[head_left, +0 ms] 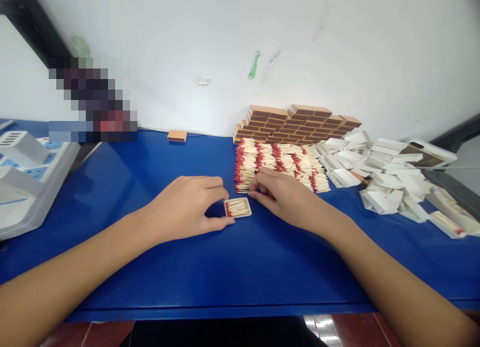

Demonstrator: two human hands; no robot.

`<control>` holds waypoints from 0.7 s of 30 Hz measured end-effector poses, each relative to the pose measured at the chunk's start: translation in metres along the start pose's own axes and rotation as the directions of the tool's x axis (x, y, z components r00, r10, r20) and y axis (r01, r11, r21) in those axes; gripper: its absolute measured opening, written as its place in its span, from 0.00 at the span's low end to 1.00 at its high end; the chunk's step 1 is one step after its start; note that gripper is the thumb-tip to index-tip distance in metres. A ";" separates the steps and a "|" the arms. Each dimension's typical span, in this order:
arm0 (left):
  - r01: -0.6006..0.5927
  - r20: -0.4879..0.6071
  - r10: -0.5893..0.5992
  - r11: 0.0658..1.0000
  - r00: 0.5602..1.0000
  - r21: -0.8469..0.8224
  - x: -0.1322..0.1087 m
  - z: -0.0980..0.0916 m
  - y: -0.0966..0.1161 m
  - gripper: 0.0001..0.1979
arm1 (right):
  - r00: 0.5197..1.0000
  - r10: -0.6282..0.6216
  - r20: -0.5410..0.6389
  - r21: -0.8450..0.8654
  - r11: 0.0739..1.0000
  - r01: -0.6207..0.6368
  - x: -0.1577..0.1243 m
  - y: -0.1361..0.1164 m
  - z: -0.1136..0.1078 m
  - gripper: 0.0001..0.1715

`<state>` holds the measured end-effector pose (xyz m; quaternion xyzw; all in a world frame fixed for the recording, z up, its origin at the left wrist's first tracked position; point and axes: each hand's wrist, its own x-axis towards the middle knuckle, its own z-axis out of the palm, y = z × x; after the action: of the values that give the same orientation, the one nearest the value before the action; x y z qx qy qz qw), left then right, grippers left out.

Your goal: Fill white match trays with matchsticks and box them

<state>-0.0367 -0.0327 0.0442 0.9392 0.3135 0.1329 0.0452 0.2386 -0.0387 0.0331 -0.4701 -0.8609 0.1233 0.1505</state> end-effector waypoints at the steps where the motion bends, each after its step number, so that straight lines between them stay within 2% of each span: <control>1: 0.002 0.001 -0.002 1.000 1.000 0.001 0.000 0.000 0.000 0.13 | 1.000 0.001 0.000 -0.004 1.000 -0.001 0.000 0.000 0.000 0.07; 12: 0.005 0.005 -0.005 1.000 1.000 -0.002 0.000 0.000 0.000 0.13 | 1.000 0.030 0.002 -0.004 1.000 -0.030 -0.001 -0.002 -0.002 0.03; 21: -0.006 -0.005 0.006 1.000 1.000 0.005 0.001 0.000 0.000 0.13 | 0.997 0.049 0.051 -0.011 0.999 -0.049 0.000 0.001 -0.002 0.07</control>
<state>-0.0363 -0.0322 0.0439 0.9399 0.3111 0.1345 0.0419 0.2403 -0.0378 0.0347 -0.4885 -0.8532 0.1349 0.1231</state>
